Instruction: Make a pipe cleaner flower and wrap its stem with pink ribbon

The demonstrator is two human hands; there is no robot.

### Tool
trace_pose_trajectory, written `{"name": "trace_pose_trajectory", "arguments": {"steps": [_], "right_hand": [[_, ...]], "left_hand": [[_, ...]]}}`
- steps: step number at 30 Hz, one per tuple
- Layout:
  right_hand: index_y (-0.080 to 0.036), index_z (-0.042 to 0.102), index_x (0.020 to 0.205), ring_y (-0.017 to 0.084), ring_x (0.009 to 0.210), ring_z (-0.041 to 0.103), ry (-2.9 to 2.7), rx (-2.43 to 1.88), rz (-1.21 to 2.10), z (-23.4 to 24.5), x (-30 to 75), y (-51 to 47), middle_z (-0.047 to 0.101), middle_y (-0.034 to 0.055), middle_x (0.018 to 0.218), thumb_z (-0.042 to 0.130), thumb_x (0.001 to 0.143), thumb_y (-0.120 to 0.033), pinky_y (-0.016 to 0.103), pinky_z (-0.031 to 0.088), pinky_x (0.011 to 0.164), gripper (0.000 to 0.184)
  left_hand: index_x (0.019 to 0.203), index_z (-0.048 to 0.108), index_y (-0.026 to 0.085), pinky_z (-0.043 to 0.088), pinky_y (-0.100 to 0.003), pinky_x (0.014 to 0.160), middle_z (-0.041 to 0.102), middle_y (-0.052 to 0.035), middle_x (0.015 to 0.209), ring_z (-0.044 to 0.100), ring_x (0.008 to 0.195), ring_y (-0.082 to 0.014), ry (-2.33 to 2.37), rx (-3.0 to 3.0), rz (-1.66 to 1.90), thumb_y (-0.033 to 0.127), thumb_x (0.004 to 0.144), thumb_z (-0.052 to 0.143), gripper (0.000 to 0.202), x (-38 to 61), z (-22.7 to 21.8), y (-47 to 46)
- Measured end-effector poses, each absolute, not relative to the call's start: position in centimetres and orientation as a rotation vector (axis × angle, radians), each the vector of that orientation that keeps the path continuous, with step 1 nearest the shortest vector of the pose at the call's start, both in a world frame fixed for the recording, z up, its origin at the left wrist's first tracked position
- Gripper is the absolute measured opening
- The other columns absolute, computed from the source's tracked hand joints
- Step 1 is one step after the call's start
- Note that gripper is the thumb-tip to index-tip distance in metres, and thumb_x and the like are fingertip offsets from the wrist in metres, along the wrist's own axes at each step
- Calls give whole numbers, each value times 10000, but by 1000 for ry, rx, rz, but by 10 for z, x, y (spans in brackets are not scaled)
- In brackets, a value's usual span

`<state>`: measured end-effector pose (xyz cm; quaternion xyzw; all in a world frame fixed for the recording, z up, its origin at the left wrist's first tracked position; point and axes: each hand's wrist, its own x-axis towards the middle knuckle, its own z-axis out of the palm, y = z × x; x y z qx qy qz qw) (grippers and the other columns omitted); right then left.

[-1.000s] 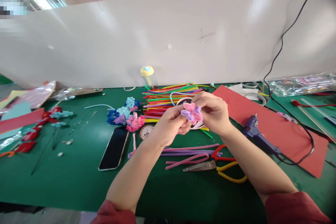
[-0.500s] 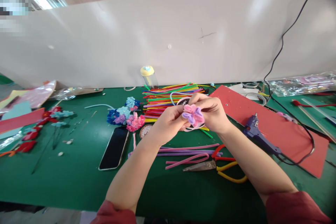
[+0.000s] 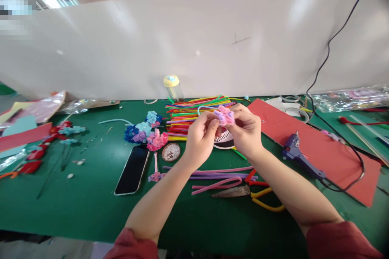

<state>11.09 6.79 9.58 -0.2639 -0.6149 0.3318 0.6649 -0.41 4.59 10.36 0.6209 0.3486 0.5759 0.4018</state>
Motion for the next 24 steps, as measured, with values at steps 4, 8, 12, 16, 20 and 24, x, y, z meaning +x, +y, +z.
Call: {"name": "trace_pose_trajectory", "arguments": {"steps": [4,8,12,16,20,24], "right_hand": [[-195,559,602,99,630,477,-1361,-629,711,100,111,65,484,-34,636,635,735,-183,268,407,608,153],[-186,496,607,99,610,440,-1377,-685,672,101,108,60,444,-27,646,597,754,-163,250,373,543,179],[-185,472,599,101,589,413,-1424,-730,544,104,106,55,425,-22,635,576,757,-137,244,337,507,195],[-184,457,587,101,578,417,-1468,-786,385,107,107,51,421,-23,613,560,758,-118,244,331,507,210],[-180,445,568,99,573,428,-1488,-786,334,109,108,51,421,-28,598,565,758,-118,241,346,516,233],[-179,458,559,100,580,439,-1497,-784,364,110,109,51,429,-30,587,589,759,-147,242,353,525,241]], "left_hand": [[865,527,162,417,-201,514,599,-15,693,542,562,-94,1002,1825,1547,272,830,513,116,-2,100,44],[840,556,151,456,-207,600,670,-57,786,617,689,-125,1210,2234,1734,126,802,528,53,-3,99,43],[806,574,138,464,-203,612,681,-57,727,628,659,-126,1271,2475,1832,82,799,511,85,-5,101,42],[730,570,136,461,-186,564,662,-47,672,618,622,-115,1159,2297,1755,109,798,520,88,-8,106,42],[685,558,143,414,-172,454,553,12,528,518,464,-73,994,1945,1544,197,819,515,150,-11,110,41],[689,571,144,363,-166,403,474,43,487,438,407,-49,884,1735,1423,256,821,526,179,-13,113,41]]}}
